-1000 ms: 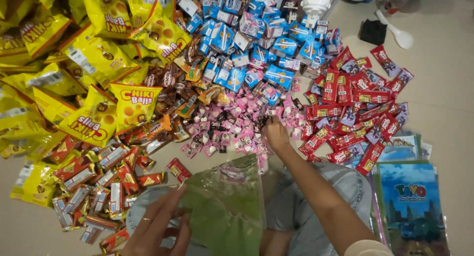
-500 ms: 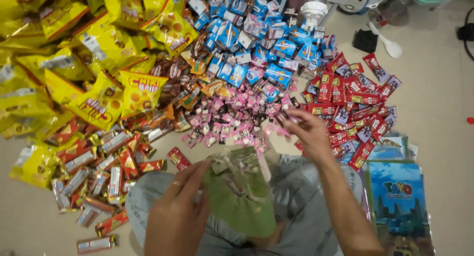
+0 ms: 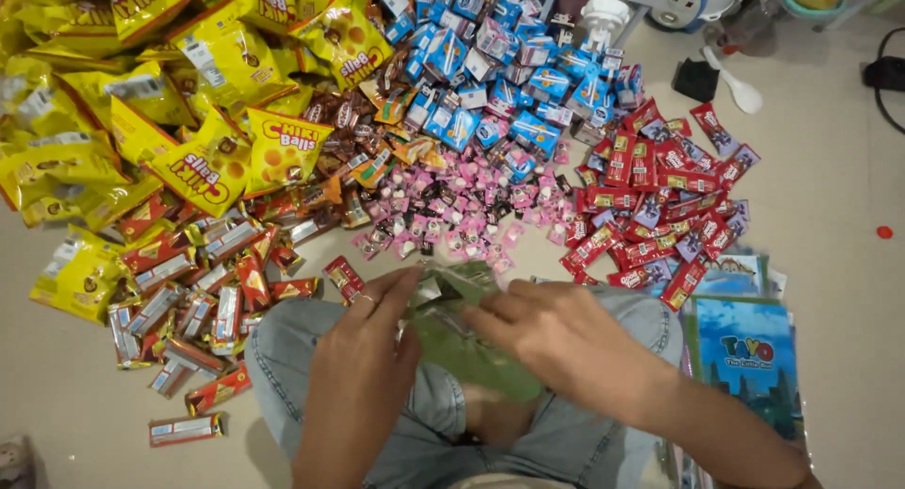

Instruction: Packing various snack packets into a plastic bag while sitting on the floor.

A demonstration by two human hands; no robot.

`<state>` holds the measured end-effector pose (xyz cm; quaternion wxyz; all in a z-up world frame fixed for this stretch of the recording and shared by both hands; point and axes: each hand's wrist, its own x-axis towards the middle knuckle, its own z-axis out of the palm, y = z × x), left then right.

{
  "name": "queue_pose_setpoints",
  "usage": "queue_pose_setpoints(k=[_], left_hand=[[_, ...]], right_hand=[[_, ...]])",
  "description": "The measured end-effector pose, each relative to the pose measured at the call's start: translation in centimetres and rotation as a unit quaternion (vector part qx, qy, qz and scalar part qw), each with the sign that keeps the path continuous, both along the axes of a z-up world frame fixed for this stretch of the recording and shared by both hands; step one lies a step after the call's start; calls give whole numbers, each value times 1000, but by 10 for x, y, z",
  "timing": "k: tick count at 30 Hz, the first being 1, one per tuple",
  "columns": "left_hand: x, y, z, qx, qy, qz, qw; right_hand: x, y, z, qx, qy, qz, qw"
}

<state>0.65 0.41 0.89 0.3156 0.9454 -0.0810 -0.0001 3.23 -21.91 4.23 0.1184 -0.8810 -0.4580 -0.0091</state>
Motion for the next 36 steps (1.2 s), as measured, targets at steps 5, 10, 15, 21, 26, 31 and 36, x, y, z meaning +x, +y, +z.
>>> queue_pose_setpoints(k=[5,10,15,21,26,31,36], left_hand=[[1,0,8,-1,25,19,1000],[3,2,7,5,40,11,999],[4,2,5,-25,15,14,999],[4,5,-2,-34,-1,17,999],[3,11,-12,-39,-38,18,998],[1,25,0,-151,-16,23,988],[43,117,-120,-356,-29,187,915]], right_hand=[[7,-11,6,-67,-28,-46,996],[14,-18,18,-82,81,-104,988],[14,-15,20,-13,147,-114,983],[16,-7,9,16,81,-65,994],[12,-19,-13,-65,-40,-185,980],[19,-30,-16,41,235,-268,933],[18,-33,-22,128,269,-336,894]])
